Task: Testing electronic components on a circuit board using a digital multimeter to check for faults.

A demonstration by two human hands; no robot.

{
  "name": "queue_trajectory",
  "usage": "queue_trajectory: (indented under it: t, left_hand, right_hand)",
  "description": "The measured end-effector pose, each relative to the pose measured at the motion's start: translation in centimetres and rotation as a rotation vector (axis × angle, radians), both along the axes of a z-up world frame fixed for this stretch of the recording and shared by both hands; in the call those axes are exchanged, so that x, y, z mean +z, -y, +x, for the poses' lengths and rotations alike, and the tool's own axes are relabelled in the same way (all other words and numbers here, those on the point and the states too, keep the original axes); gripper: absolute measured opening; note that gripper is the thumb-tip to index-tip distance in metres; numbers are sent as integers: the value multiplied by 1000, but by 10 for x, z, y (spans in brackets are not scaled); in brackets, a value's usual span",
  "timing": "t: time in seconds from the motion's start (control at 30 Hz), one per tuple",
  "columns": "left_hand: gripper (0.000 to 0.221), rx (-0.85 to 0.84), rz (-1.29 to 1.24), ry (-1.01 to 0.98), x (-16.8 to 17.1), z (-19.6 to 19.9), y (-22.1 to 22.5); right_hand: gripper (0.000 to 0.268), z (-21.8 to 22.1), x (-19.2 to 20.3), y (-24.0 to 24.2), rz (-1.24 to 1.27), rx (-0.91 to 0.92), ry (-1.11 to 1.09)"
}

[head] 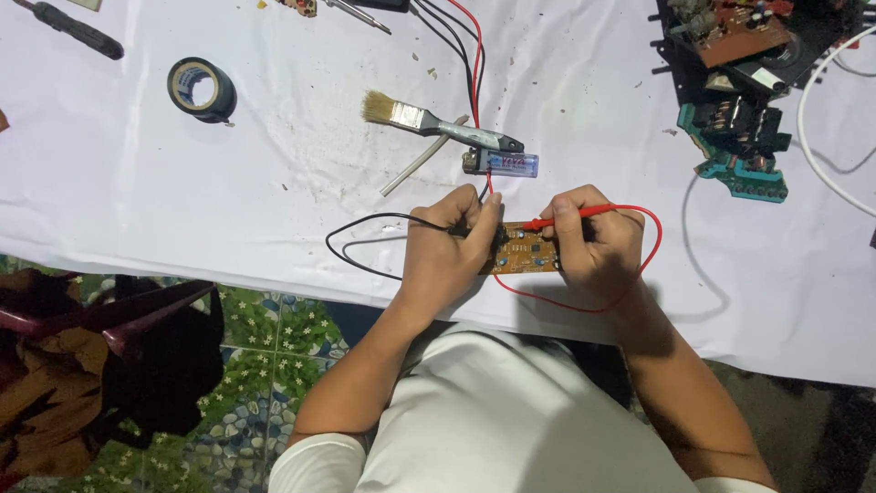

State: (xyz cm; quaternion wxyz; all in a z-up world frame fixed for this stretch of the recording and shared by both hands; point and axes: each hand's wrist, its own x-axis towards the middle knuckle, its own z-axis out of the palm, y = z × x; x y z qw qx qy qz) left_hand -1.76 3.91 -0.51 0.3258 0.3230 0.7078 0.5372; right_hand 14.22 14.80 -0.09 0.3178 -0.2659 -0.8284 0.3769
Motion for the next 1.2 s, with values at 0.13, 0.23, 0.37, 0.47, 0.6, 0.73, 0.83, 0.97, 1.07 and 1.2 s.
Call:
queue_trajectory:
  t: [0.13, 0.23, 0.37, 0.47, 0.6, 0.73, 0.83, 0.97, 1.07, 1.2]
  left_hand:
    - [44, 17, 1, 30, -7, -1, 0]
    - [44, 15, -6, 30, -7, -2, -2]
    - [43, -14, -4, 26, -7, -4, -4]
    - [42, -35, -9, 36, -6, -6, -5]
    - [42, -35, -3, 52, -3, -5, -2]
    - [42, -17, 17, 48, -3, -2, -3]
    - [40, -21, 8, 42, -1, 3, -3]
    - [40, -13, -4, 0, 6, 6, -5]
    - [40, -9, 2, -10, 7, 8, -5]
    - [41, 2, 9, -43, 4, 7, -3]
  right_hand:
    - [33, 2, -6, -1, 21, -13, 6]
    - [33, 0, -4, -1, 23, -7, 3]
    - [34, 0, 0, 1, 1, -21, -1]
    - [33, 4, -3, 0, -27, -39, -10]
    - [34, 5, 1, 3, 1, -34, -23]
    - [34, 7, -2, 5, -29, -52, -18]
    - [34, 5, -1, 6, -38, -77, -3]
    - [35, 3, 2, 6, -27, -86, 20]
    - [36, 3, 2, 7, -11, -88, 17]
    - [36, 4, 2, 7, -23, -74, 15]
